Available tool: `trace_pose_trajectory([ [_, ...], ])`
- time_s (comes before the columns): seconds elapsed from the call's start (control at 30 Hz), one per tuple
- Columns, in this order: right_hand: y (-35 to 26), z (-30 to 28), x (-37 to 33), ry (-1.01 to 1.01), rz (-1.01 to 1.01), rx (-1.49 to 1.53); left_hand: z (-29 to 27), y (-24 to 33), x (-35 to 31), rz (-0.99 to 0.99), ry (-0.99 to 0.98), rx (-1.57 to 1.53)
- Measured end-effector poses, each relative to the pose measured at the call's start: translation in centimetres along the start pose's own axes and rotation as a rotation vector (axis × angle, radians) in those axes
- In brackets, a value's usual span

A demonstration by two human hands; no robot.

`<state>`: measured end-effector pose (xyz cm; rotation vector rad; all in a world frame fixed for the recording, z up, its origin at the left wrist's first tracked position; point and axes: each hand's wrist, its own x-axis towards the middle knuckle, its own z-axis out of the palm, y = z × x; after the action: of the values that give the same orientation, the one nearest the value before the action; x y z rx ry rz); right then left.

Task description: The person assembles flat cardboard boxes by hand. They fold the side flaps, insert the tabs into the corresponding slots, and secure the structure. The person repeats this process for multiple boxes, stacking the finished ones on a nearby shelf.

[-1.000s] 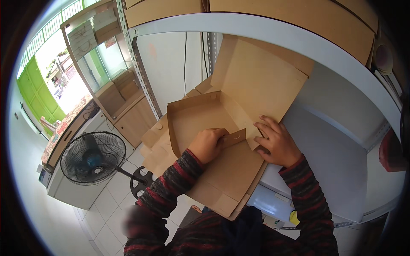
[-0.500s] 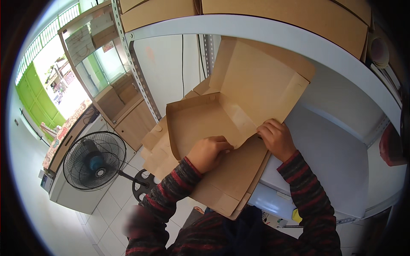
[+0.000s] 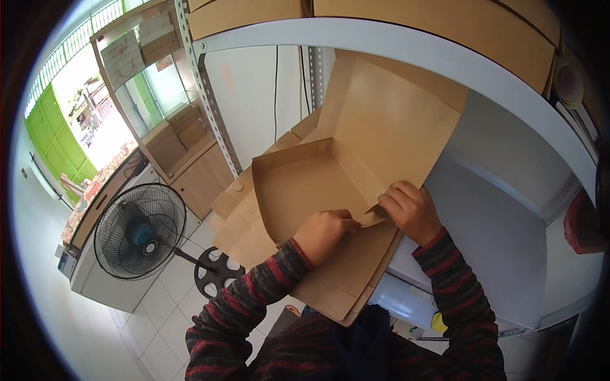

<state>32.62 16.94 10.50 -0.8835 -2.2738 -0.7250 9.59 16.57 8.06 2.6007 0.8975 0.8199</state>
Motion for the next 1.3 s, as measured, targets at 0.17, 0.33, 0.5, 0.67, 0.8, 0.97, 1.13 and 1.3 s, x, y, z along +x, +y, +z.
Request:
trace_pose_trajectory([
  [0.17, -1.3, -0.6, 0.2, -0.044, -0.161, -0.102, -0.2, 1.0, 1.6, -0.111, -0.09, -0.063],
  [0.33, -1.7, -0.4, 0.5, -0.058, -0.27, -0.1, 0.7, -1.0, 3.3, -0.096, -0.028, -0.137],
  [0.5, -1.7, -0.4, 0.1, -0.015, -0.129, -0.023, 1.0, -1.5, 4.4, 0.007, 0.019, -0.253],
  [0.67, -2.2, -0.1, 0.2, 0.123, 0.052, -0.17, 0.9, -1.6, 4.7, -0.058, 0.051, -0.275],
  [0.8, -2.7, -0.2, 0.0, 0.191, 0.081, -0.466, 0.9, -1.8, 4.5, -0.081, 0.063, -0.25],
  [0.97, -3.3, -0.4, 0.2, 0.091, 0.004, -0.36, 0.6, -1.6, 4.5, -0.067, 0.056, -0.244],
  [1.13, -3.3, -1.2, 0.7, -0.092, -0.119, -0.074, 1.2, -2.5, 4.3, -0.058, 0.095, -0.314],
  [1.3, -3.3, -0.3, 0.0, -0.051, -0.145, -0.128, 1.3, -2.5, 4.2, -0.039, 0.122, -0.289],
])
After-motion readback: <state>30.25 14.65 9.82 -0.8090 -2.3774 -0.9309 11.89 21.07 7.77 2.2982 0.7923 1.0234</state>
